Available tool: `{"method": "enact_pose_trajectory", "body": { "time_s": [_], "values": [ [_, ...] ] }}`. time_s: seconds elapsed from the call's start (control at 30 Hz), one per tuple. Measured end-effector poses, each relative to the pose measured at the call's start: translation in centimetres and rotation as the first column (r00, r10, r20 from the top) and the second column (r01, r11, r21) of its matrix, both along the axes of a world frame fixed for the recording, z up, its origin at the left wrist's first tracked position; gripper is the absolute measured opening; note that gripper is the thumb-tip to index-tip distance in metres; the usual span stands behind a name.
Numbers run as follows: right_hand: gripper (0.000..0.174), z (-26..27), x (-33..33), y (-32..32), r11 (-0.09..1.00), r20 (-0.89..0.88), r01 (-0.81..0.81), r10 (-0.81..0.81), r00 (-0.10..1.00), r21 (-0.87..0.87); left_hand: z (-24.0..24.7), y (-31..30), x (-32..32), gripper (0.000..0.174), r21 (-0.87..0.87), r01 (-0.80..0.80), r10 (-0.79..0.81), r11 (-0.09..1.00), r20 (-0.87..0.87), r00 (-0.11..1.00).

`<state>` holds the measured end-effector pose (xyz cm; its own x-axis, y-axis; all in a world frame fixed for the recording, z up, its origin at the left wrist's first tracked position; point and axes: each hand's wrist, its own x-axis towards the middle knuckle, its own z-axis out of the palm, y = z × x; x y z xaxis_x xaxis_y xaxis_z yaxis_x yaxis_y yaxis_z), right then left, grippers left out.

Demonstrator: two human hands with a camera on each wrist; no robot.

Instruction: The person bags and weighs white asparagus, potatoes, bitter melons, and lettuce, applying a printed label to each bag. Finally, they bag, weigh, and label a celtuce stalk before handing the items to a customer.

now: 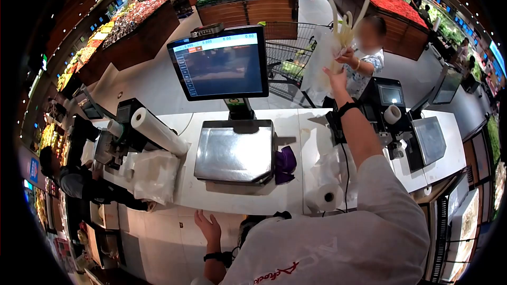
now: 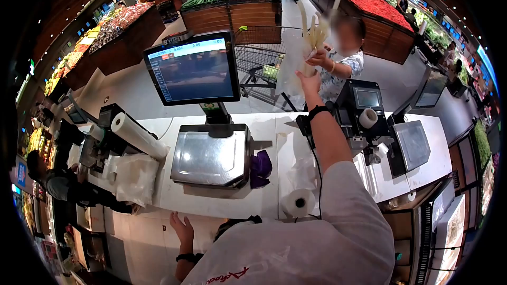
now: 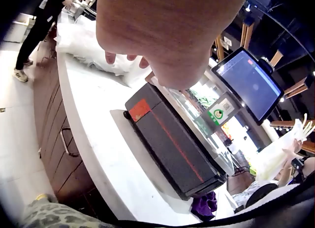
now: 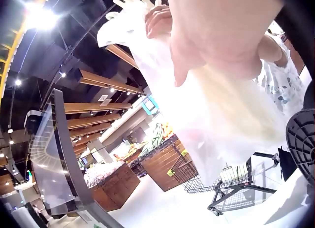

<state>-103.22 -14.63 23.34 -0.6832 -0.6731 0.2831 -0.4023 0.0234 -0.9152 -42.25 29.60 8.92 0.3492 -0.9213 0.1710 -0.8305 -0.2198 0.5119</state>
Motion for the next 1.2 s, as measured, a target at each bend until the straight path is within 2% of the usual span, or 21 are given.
{"method": "enact_pose_trajectory", "body": {
  "time_s": [0.07, 0.17, 0.2, 0.3, 0.4, 0.5, 0.53, 0.63, 0.67, 0.73, 0.77, 0.8, 0.9, 0.93, 0.97, 1.03, 1.07, 1.1, 1.13, 1.17, 1.2],
  "values": [
    [0.078, -2.2, 0.3, -2.0, 0.976, -0.038, -0.059, 0.052, 0.998, -0.207, 0.2, -0.1, 0.1, 0.049, 0.000, -0.004, 0.004, 1.000, 0.014, 1.000],
    [0.065, 0.4, 3.2, -0.3, 0.966, 0.057, -0.257, 0.259, 0.964, -0.025, 0.5, -0.2, 0.2, 0.048, 0.020, -0.017, 0.017, 1.000, 0.012, 1.000],
    [0.055, 0.0, 3.9, 0.1, 0.938, 0.030, -0.336, 0.339, 0.940, -0.087, 0.5, -0.1, 0.2, 0.048, 0.033, -0.022, 0.022, 0.999, 0.005, 1.000],
    [0.045, -0.6, 6.6, 2.0, 0.892, 0.226, -0.350, 0.418, 0.880, -0.287, 0.5, -0.4, 0.7, 0.047, 0.029, 0.002, -0.002, 1.000, -0.006, 1.000],
    [0.032, 1.0, 9.1, 5.4, 0.927, 0.368, -0.302, 0.366, 0.855, -0.220, 1.2, -1.9, 0.9, 0.044, 0.001, 0.047, -0.047, 0.999, -0.021, 0.999],
    [0.033, 4.7, 10.2, 10.2, 0.821, 0.345, -0.552, 0.565, 0.750, -0.146, 2.7, -5.1, 1.6, 0.040, -0.053, 0.247, -0.247, 0.968, -0.007, 0.969],
    [0.029, 5.9, 10.8, 11.7, 0.774, 0.200, -0.613, 0.633, 0.748, -0.158, 3.5, -6.4, 1.3, 0.037, -0.036, 0.282, -0.284, 0.959, -0.111, 0.952],
    [0.029, 9.2, 14.2, 15.9, 0.732, 0.342, -0.645, 0.677, 0.651, -0.221, 8.6, -10.8, -0.5, 0.029, -0.049, 0.422, -0.409, 0.905, -0.370, 0.834],
    [0.027, 10.6, 15.5, 17.5, 0.738, 0.357, -0.658, 0.661, 0.660, -0.151, 10.6, -12.1, -1.2, 0.027, -0.090, 0.486, -0.475, 0.869, -0.421, 0.773],
    [0.034, 14.2, 18.8, 21.0, 0.707, 0.246, -0.707, 0.683, 0.687, 0.011, 15.0, -14.3, -2.6, 0.023, -0.127, 0.557, -0.544, 0.821, -0.472, 0.694],
    [0.037, 14.7, 20.4, 22.4, 0.689, 0.193, -0.718, 0.695, 0.692, 0.094, 16.6, -15.2, -3.0, 0.024, -0.149, 0.582, -0.551, 0.800, -0.565, 0.614],
    [0.043, 14.0, 21.9, 23.5, 0.656, 0.262, -0.754, 0.723, 0.639, 0.031, 18.1, -16.2, -3.2, 0.025, -0.170, 0.603, -0.549, 0.779, -0.650, 0.525],
    [0.046, 12.1, 27.1, 26.9, 0.638, -0.073, -0.762, 0.770, 0.634, 0.116, 22.7, -18.4, -2.9, 0.043, -0.321, 0.632, -0.551, 0.705, -0.809, 0.203],
    [0.046, 11.5, 28.8, 28.0, 0.605, -0.037, -0.789, 0.795, 0.605, 0.103, 23.4, -19.1, -2.6, 0.053, -0.378, 0.633, -0.551, 0.676, -0.829, 0.093],
    [0.045, 10.9, 30.5, 29.0, 0.572, -0.002, -0.816, 0.819, 0.574, 0.088, 26.0, -18.8, -2.8, 0.060, -0.313, 0.591, -0.445, 0.743, -0.891, 0.087],
    [0.045, 9.9, 33.7, 30.9, 0.504, 0.067, -0.862, 0.859, 0.507, 0.053, 28.8, -18.8, -2.0, 0.063, -0.174, 0.576, -0.198, 0.799, -0.980, -0.022],
    [0.041, 7.6, 35.3, 31.0, 0.530, 0.130, -0.848, 0.842, 0.524, -0.013, 28.7, -19.6, -0.6, 0.062, -0.162, 0.734, -0.206, 0.660, -0.978, -0.030],
    [0.039, 5.3, 36.4, 31.3, 0.542, 0.128, -0.840, 0.833, 0.539, 0.005, 28.5, -20.2, 0.9, 0.061, -0.147, 0.858, -0.213, 0.493, -0.976, -0.044],
    [0.038, 3.5, 37.4, 31.5, 0.554, 0.127, -0.832, 0.824, 0.552, 0.023, 29.7, -18.1, -0.6, 0.057, -0.144, 0.731, -0.305, 0.667, -0.948, 0.091],
    [0.036, 2.0, 38.3, 31.9, 0.567, 0.129, -0.823, 0.814, 0.567, 0.040, 26.7, -18.8, 0.8, 0.049, -0.126, 0.791, -0.255, 0.599, -0.966, 0.039],
    [0.034, 1.6, 39.5, 32.3, 0.574, 0.130, -0.815, 0.817, 0.562, -0.084, 25.5, -19.0, 1.7, 0.046, -0.080, 0.836, -0.266, 0.543, -0.961, 0.081]
  ]
}}
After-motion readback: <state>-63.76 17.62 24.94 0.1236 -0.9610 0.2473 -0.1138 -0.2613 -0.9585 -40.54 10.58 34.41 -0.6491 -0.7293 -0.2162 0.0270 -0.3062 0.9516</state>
